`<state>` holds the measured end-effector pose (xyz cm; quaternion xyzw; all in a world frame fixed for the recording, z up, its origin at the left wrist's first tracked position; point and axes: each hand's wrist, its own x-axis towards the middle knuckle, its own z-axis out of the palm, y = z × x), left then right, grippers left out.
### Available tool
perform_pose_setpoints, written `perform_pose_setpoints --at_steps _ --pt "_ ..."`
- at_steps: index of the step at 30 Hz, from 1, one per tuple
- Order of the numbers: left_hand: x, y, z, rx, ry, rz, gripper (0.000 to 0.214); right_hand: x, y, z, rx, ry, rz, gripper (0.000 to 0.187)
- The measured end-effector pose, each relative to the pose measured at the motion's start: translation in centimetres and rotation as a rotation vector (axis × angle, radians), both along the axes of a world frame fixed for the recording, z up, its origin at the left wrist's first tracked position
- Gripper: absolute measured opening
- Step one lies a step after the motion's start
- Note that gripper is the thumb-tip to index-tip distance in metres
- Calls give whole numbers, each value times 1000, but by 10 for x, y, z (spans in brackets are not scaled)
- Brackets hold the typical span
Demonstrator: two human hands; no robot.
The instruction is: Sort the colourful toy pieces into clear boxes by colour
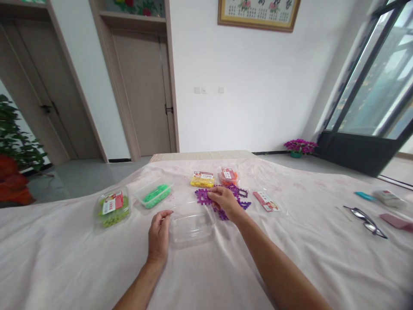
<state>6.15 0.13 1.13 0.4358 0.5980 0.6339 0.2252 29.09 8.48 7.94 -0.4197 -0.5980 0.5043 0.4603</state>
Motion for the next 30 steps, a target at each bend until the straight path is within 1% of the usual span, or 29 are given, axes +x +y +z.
perform_pose_setpoints --at_steps 2,4,7,9,10,12,15,16,18,24,26,27,30 --pt "0 0 0 5 2 -27 28 -10 -5 0 8 -91 66 29" --pt "-1 -1 0 13 -4 -41 28 -7 -2 -2 78 -184 32 29" --pt "-1 -1 -2 5 -14 -42 29 18 12 -4 237 -395 -110 23" --pt "-1 0 -4 -7 -4 -41 30 41 22 -5 284 -643 -185 24" --pt "-1 1 -5 -9 3 -39 29 52 25 -5 277 -769 -182 25" --pt "-2 2 -6 -6 11 -32 29 68 29 -6 245 -963 -118 33" --pt "-2 3 -6 4 8 -13 29 76 27 -8 216 -1121 -45 48" --pt "-1 3 -6 3 5 -10 29 76 26 -8 208 -1149 -36 49" --pt "-1 2 -5 -1 -4 -6 31 74 24 -8 188 -1173 -20 45" --pt "-2 1 -5 -17 -19 -13 34 74 23 -6 158 -1169 -26 17" --pt "-2 1 -5 -16 -16 -13 33 78 25 -7 162 -1117 -53 11" --pt "-2 1 -6 -14 -15 -13 32 80 26 -7 164 -1074 -71 10" --pt "-2 2 -6 -16 -19 -16 32 80 27 -4 190 -876 -133 18"
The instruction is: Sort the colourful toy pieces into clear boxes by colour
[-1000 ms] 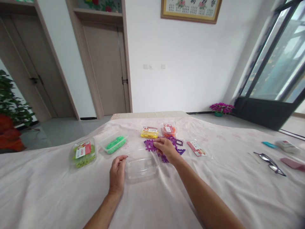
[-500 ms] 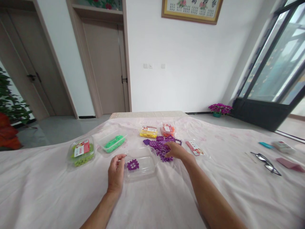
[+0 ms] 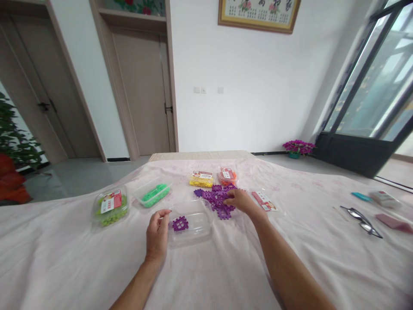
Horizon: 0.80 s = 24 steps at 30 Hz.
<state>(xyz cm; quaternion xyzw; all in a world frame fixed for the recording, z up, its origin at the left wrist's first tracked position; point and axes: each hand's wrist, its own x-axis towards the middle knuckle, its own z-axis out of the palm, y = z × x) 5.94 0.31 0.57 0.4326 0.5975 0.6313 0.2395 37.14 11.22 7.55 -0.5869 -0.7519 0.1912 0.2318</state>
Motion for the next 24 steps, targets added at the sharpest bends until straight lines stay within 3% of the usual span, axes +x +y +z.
perform_pose_setpoints --at_steps 3,6,10,14,18,24 --pt "1 0 2 4 3 2 31 -12 -4 9 9 285 3 23" --pt "2 -2 5 11 16 3 29 -36 -15 17 -87 545 73 27" --pt "3 -3 8 13 14 5 28 -68 -29 16 -182 638 218 34" --pt "2 -3 7 20 16 -1 28 -72 -29 10 -84 453 227 39" --pt "1 -1 3 18 28 -4 29 -49 -20 13 52 184 112 28" --pt "-2 0 0 16 54 58 28 -23 -14 8 -49 -322 17 13"
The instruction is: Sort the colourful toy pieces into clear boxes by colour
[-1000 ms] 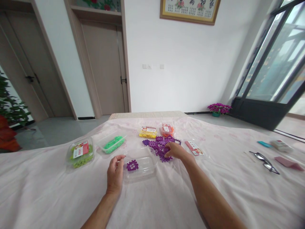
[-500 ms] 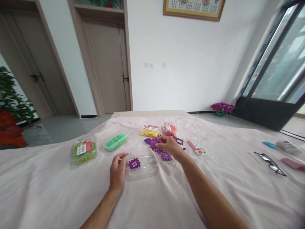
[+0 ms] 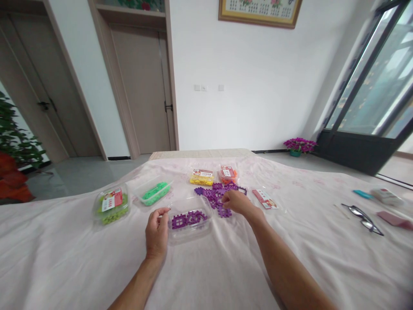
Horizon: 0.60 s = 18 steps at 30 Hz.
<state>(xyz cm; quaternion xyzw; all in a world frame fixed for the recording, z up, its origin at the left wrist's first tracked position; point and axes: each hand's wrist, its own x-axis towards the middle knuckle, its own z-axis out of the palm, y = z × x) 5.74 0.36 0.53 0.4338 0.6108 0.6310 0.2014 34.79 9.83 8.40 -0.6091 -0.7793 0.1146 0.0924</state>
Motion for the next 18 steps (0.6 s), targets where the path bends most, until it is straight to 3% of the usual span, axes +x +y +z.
perform_pose_setpoints --at_steps 10,18 --pt "-6 3 -1 0 -23 50 29 2 8 -21 70 -162 -59 38" --pt "-4 3 -1 6 -33 39 29 3 5 -17 101 -165 -17 19"
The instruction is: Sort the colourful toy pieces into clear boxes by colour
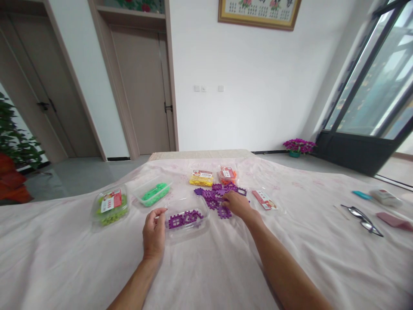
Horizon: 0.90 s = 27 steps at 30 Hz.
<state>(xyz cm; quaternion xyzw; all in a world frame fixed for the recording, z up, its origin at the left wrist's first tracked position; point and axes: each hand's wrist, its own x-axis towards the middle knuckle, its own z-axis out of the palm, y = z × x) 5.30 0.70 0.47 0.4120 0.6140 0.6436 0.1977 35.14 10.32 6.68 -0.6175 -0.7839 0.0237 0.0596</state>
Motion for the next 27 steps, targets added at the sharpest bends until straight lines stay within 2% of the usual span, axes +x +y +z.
perform_pose_setpoints --at_steps 5,7,12,14,18,20,22,24,27 --pt "1 -1 3 -3 -10 -36 31 -2 -2 11 148 184 -37 32" --pt "2 -1 4 2 -5 -48 30 -9 -4 17 205 306 0 34" --pt "4 -4 9 -3 0 -104 29 -41 -25 27 259 551 316 30" --pt "5 -5 9 -6 2 -124 29 -57 -37 27 241 539 417 28" --pt "5 -5 8 0 10 -134 27 -74 -51 24 153 370 570 33" --pt "5 -5 6 6 14 -133 27 -70 -50 26 156 355 561 34" --pt "4 -4 4 7 19 -133 26 -60 -43 31 183 368 494 30" --pt "4 -4 3 4 23 -130 27 -44 -34 36 180 335 396 26" --pt "3 -4 1 1 27 -113 28 -18 -20 37 81 180 206 20"
